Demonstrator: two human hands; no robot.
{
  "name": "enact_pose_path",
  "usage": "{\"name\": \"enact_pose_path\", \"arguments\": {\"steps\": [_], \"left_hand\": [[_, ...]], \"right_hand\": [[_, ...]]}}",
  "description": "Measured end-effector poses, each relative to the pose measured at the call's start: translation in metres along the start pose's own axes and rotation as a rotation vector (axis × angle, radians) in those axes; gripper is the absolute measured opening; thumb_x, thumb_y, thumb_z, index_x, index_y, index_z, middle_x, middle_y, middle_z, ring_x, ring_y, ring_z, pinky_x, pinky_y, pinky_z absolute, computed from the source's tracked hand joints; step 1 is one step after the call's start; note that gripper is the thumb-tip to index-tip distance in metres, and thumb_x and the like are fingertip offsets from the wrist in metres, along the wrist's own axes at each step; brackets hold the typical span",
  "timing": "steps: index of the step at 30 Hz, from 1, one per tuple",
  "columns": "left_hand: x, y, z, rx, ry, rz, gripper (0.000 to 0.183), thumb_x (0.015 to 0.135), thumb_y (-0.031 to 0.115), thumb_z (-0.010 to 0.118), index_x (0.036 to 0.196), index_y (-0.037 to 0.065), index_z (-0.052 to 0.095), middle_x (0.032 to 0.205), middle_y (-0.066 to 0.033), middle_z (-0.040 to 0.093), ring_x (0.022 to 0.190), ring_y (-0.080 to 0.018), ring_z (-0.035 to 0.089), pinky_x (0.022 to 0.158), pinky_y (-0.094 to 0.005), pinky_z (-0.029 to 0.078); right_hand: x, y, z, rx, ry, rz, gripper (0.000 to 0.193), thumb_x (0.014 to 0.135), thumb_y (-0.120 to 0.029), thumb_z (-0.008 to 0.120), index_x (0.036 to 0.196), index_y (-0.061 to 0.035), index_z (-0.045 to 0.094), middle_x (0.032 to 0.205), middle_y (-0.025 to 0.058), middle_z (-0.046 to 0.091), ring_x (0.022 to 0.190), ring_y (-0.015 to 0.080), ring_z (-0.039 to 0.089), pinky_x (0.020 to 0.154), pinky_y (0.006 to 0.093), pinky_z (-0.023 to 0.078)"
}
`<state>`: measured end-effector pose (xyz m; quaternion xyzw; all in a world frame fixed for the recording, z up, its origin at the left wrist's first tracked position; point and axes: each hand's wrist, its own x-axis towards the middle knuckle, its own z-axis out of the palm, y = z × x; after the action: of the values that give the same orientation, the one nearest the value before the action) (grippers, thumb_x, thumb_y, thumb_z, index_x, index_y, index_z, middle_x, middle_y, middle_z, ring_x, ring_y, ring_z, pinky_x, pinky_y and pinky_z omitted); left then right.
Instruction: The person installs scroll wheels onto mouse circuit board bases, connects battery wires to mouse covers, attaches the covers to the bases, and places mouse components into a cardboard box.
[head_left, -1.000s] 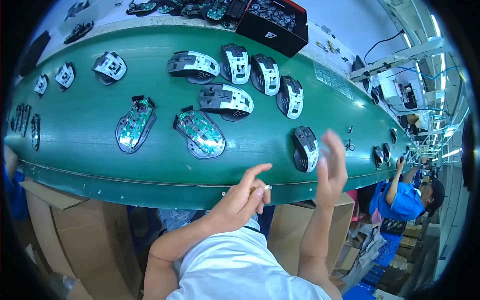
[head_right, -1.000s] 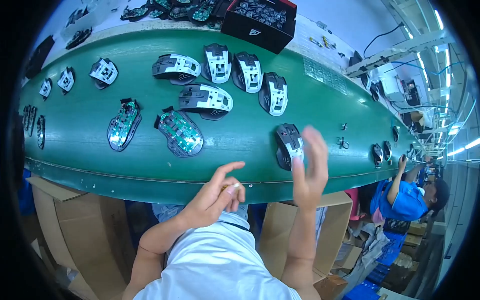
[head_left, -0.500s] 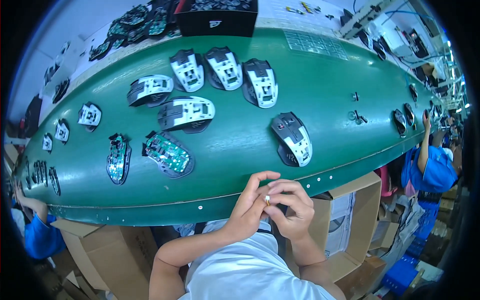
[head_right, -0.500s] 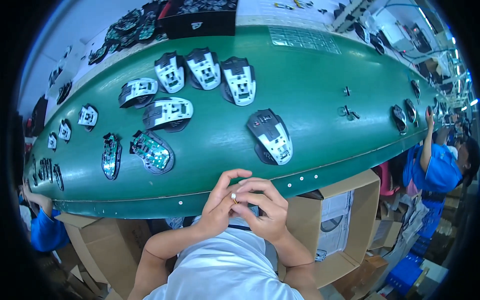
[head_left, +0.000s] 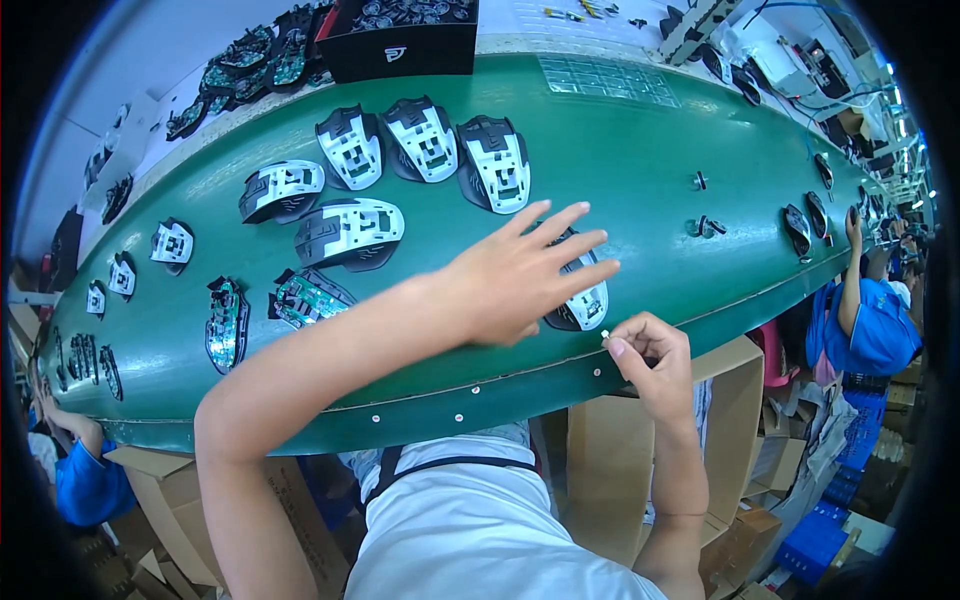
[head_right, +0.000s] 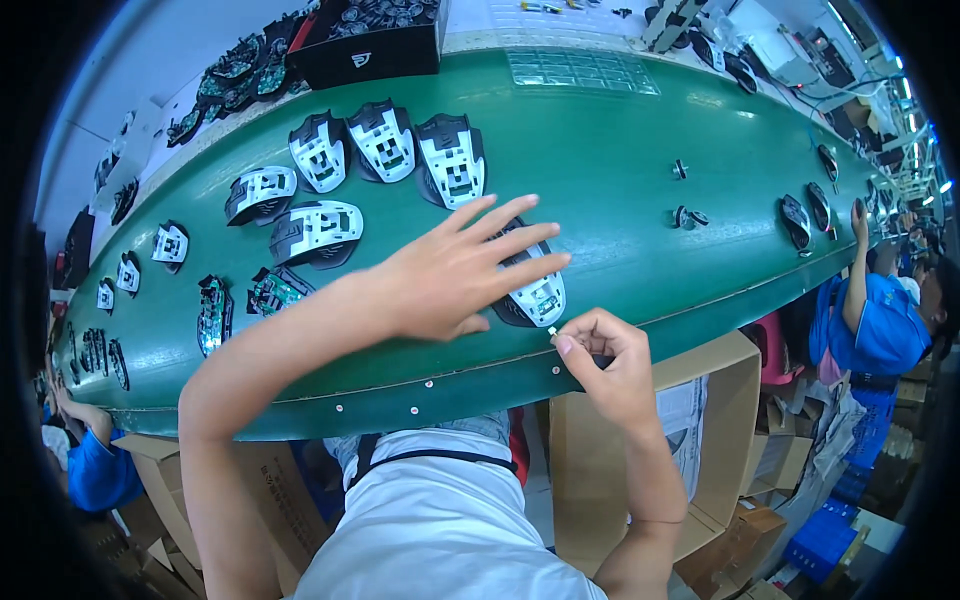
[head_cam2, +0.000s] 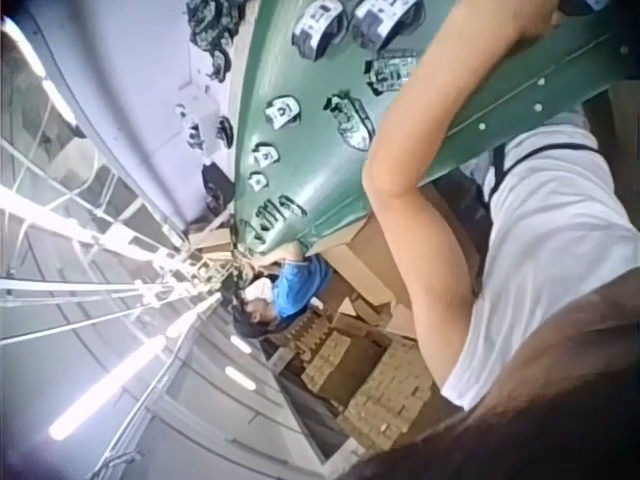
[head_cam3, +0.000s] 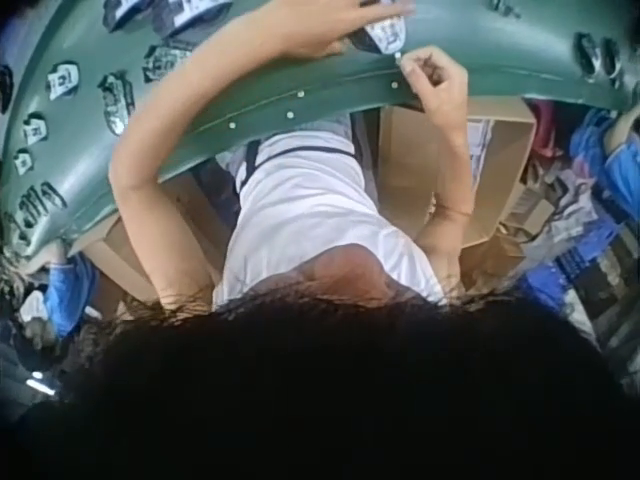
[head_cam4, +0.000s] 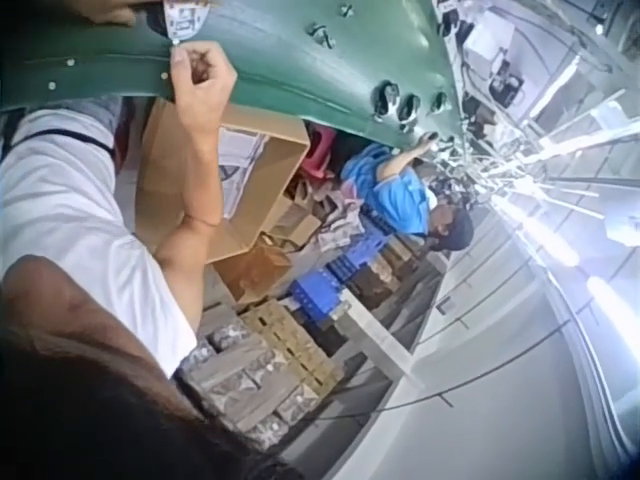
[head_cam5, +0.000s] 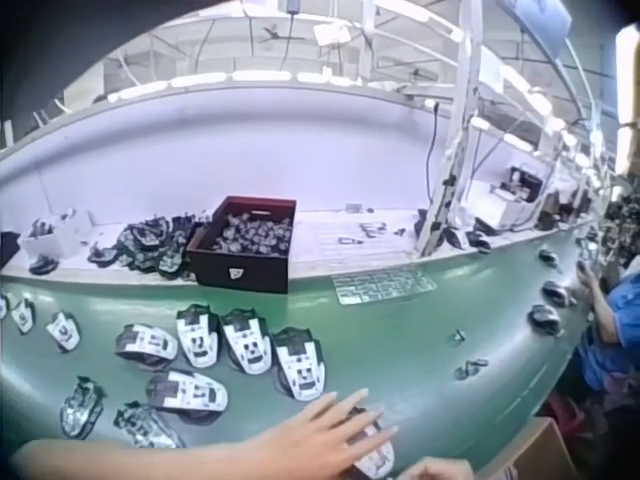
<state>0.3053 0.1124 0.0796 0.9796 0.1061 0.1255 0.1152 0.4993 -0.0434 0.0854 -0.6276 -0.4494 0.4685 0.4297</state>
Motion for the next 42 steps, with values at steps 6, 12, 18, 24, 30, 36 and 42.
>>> {"name": "enact_pose_path", "arguments": {"steps": [6, 12, 18, 24, 30, 36, 42], "left_hand": [[0.017, -0.023, 0.017, -0.147, -0.076, -0.031, 0.079, 0.059, 0.037, 0.087, 0.123, 0.004, 0.054, 0.117, -0.0122, 0.055, 0.111, -0.0296, 0.053, 0.089, -0.0406, 0.044], [-0.035, 0.012, 0.03, -0.162, 0.101, -0.188, 0.077, 0.067, 0.041, 0.081, 0.126, 0.001, 0.052, 0.114, -0.0128, 0.053, 0.104, -0.029, 0.051, 0.083, -0.0392, 0.044], [-0.057, 0.013, 0.039, -0.309, 0.28, -0.225, 0.079, 0.066, 0.029, 0.082, 0.133, 0.004, 0.048, 0.124, -0.0158, 0.05, 0.115, -0.0344, 0.048, 0.088, -0.0439, 0.042], [-0.058, 0.013, 0.039, -0.335, 0.302, -0.207, 0.076, 0.066, 0.025, 0.081, 0.13, -0.002, 0.049, 0.122, -0.0158, 0.051, 0.115, -0.0326, 0.048, 0.091, -0.0425, 0.041], [-0.06, 0.011, 0.04, -0.356, 0.312, -0.205, 0.075, 0.066, 0.025, 0.08, 0.129, -0.002, 0.05, 0.121, -0.0162, 0.05, 0.115, -0.0327, 0.048, 0.091, -0.0423, 0.041], [-0.061, 0.009, 0.045, -0.376, 0.306, -0.201, 0.078, 0.067, 0.027, 0.081, 0.134, 0.003, 0.047, 0.126, -0.0161, 0.048, 0.117, -0.034, 0.047, 0.09, -0.0447, 0.041], [-0.061, 0.009, 0.046, -0.372, 0.316, -0.203, 0.076, 0.067, 0.027, 0.081, 0.132, 0.002, 0.049, 0.125, -0.0167, 0.05, 0.117, -0.0342, 0.047, 0.091, -0.044, 0.041]], "right_hand": [[0.008, 0.003, -0.008, 0.065, -0.08, 0.127, 0.008, 0.088, -0.005, 0.065, 0.083, -0.001, 0.061, 0.069, -0.004, 0.056, 0.058, -0.001, 0.046, 0.051, 0.0169, 0.034], [0.028, -0.002, -0.009, -0.042, -0.068, 0.17, 0.01, 0.087, -0.004, 0.067, 0.081, -0.0015, 0.06, 0.067, -0.0049, 0.054, 0.058, -0.0015, 0.044, 0.05, 0.0178, 0.034], [0.052, -0.019, 0.001, -0.415, -0.222, 0.135, 0.011, 0.085, -0.007, 0.067, 0.08, -0.0012, 0.059, 0.07, -0.0044, 0.054, 0.062, 0.0011, 0.046, 0.054, 0.0203, 0.037], [0.057, -0.031, 0.01, -0.642, -0.267, 0.108, 0.009, 0.083, -0.006, 0.064, 0.08, 0.0015, 0.06, 0.068, 0.0013, 0.055, 0.061, 0.0061, 0.048, 0.055, 0.0243, 0.039], [0.063, -0.036, 0.017, -0.769, -0.236, 0.144, 0.008, 0.077, -0.005, 0.061, 0.076, 0.002, 0.062, 0.065, 0.0083, 0.06, 0.06, 0.0158, 0.057, 0.057, 0.0315, 0.044], [0.066, -0.046, 0.026, -0.883, -0.215, 0.19, 0.011, 0.074, -0.007, 0.06, 0.074, 0.0024, 0.065, 0.066, 0.0164, 0.065, 0.062, 0.0273, 0.065, 0.06, 0.0374, 0.049], [0.072, -0.048, 0.026, -1.002, -0.226, 0.196, 0.014, 0.074, -0.009, 0.06, 0.074, 0.0023, 0.068, 0.07, 0.0201, 0.067, 0.07, 0.0336, 0.068, 0.066, 0.0399, 0.052]]}}
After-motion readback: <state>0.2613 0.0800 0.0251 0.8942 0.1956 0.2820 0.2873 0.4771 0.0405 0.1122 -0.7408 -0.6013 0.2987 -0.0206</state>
